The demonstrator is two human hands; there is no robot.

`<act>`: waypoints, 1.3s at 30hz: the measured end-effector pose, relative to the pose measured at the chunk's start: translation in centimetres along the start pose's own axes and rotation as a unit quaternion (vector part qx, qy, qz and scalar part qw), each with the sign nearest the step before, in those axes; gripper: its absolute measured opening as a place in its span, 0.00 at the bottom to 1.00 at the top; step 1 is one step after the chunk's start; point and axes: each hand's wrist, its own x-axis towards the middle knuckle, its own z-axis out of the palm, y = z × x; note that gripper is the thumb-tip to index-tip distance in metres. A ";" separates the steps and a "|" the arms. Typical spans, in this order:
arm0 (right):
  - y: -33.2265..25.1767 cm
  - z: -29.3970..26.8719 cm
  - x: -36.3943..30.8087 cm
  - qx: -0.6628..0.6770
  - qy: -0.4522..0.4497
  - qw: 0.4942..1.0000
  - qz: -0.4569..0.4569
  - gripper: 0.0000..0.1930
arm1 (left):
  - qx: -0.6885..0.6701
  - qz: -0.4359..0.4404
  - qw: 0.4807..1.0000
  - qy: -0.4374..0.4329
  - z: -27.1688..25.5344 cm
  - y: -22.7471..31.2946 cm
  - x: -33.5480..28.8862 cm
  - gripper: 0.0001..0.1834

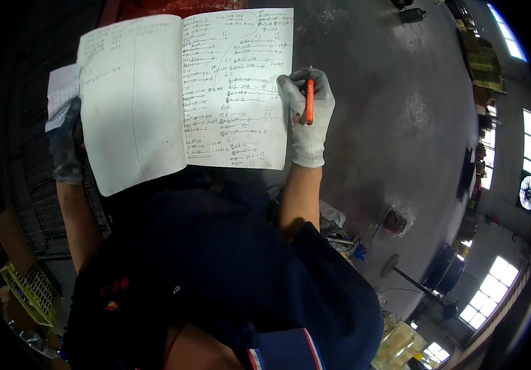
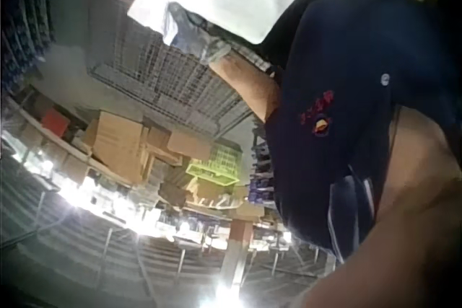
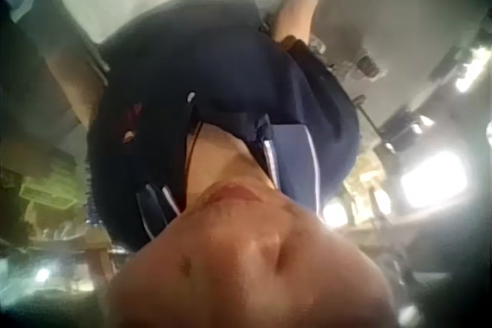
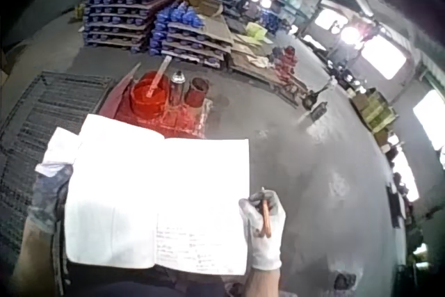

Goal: The person checks entries in a logbook and writes on a small slip of paper using a pen.

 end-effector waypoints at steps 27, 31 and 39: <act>1.1 0.0 0.2 -0.009 0.008 1.000 -0.017 0.12 | -0.016 0.060 0.998 -0.028 -0.5 -2.4 1.7 0.15; 1.7 -0.2 0.3 0.009 0.009 1.000 -0.019 0.12 | -0.012 0.065 0.998 -0.019 -0.4 -2.4 1.2 0.12; 1.4 -0.2 0.3 -0.010 0.008 1.000 -0.008 0.12 | -0.009 0.071 0.997 -0.021 -0.2 -2.5 1.2 0.10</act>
